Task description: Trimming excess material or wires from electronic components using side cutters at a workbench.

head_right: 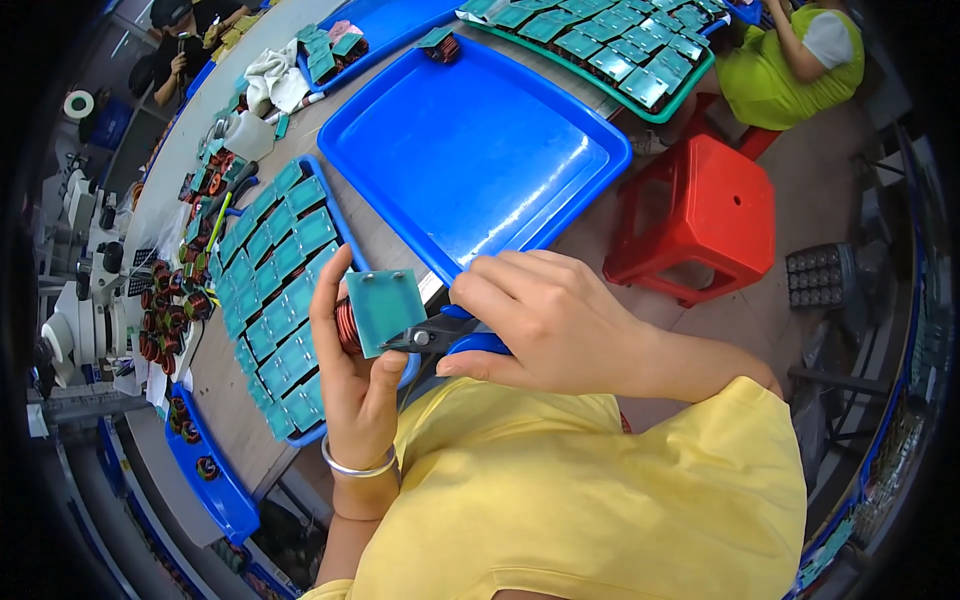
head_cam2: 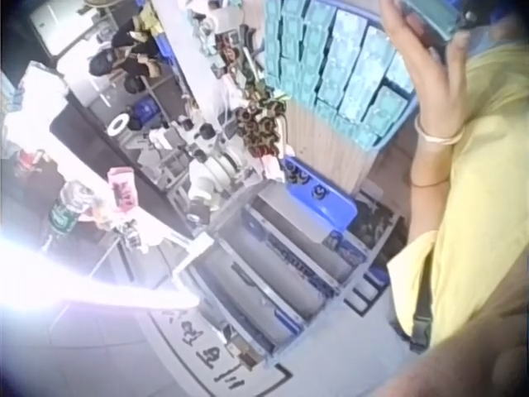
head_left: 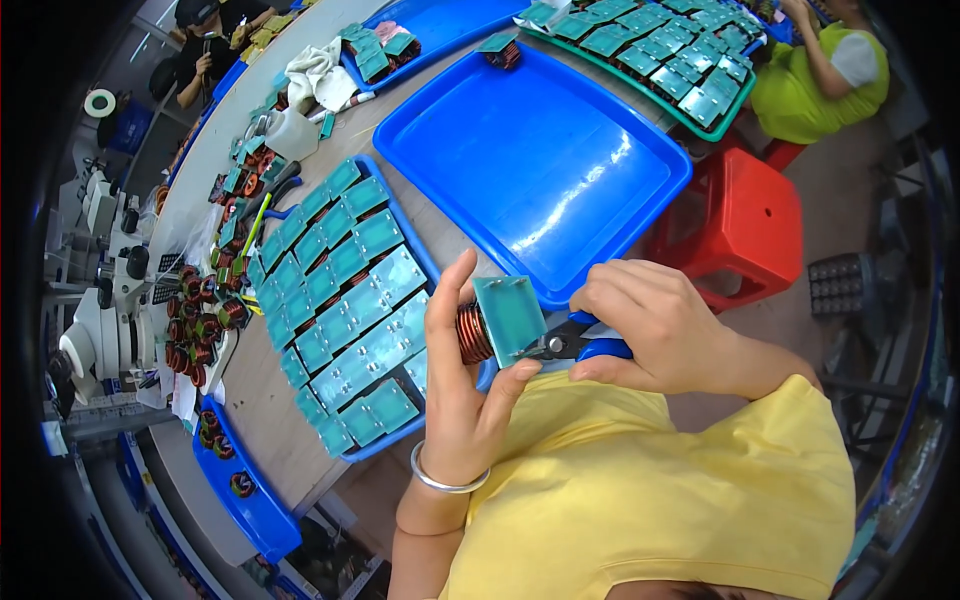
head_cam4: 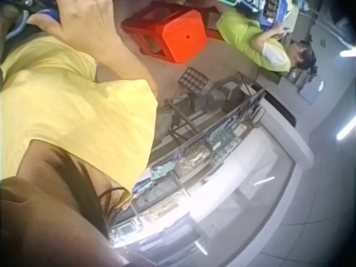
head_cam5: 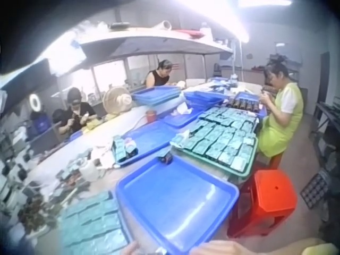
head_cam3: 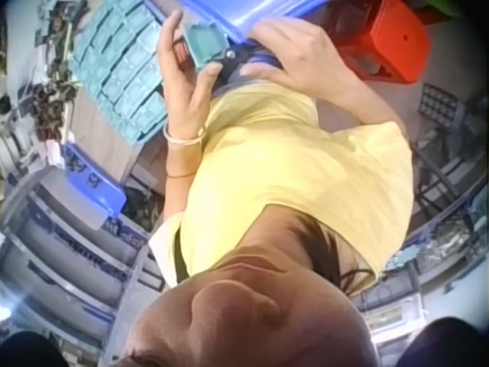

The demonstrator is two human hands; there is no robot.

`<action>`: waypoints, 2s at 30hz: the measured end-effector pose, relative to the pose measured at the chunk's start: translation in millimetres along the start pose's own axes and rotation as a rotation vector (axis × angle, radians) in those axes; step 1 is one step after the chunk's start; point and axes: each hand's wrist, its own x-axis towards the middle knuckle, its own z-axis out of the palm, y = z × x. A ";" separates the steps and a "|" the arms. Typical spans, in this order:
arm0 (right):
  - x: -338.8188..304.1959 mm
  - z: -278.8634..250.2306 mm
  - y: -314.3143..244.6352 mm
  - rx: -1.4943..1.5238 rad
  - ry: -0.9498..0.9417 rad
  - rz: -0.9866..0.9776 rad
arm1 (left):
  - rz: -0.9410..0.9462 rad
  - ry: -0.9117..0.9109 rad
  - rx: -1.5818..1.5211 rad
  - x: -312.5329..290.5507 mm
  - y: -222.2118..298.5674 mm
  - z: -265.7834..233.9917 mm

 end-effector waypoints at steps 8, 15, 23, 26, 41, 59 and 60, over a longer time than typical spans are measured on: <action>1.6 1.3 -0.6 0.007 -0.038 -0.023 | 0.007 0.004 -0.044 -1.9 -2.0 -1.5; -2.1 -0.2 -3.0 -0.012 -0.111 -0.020 | -0.027 0.038 0.023 -7.2 -1.4 3.5; -67.6 15.7 -5.7 0.187 -0.194 0.214 | -0.127 -0.213 0.108 -26.1 -16.1 25.9; -104.4 35.4 -4.1 0.337 -0.237 0.439 | -0.276 -0.312 0.197 -31.4 -43.5 43.9; -128.3 54.0 17.7 0.268 -0.284 0.860 | -0.689 -0.367 -0.421 -36.6 -88.7 55.4; -117.9 39.1 19.3 0.109 -0.254 0.694 | -0.453 -0.418 -0.289 -30.6 -74.6 50.6; -117.4 38.6 18.9 0.109 -0.256 0.695 | -0.455 -0.417 -0.290 -30.5 -72.5 50.6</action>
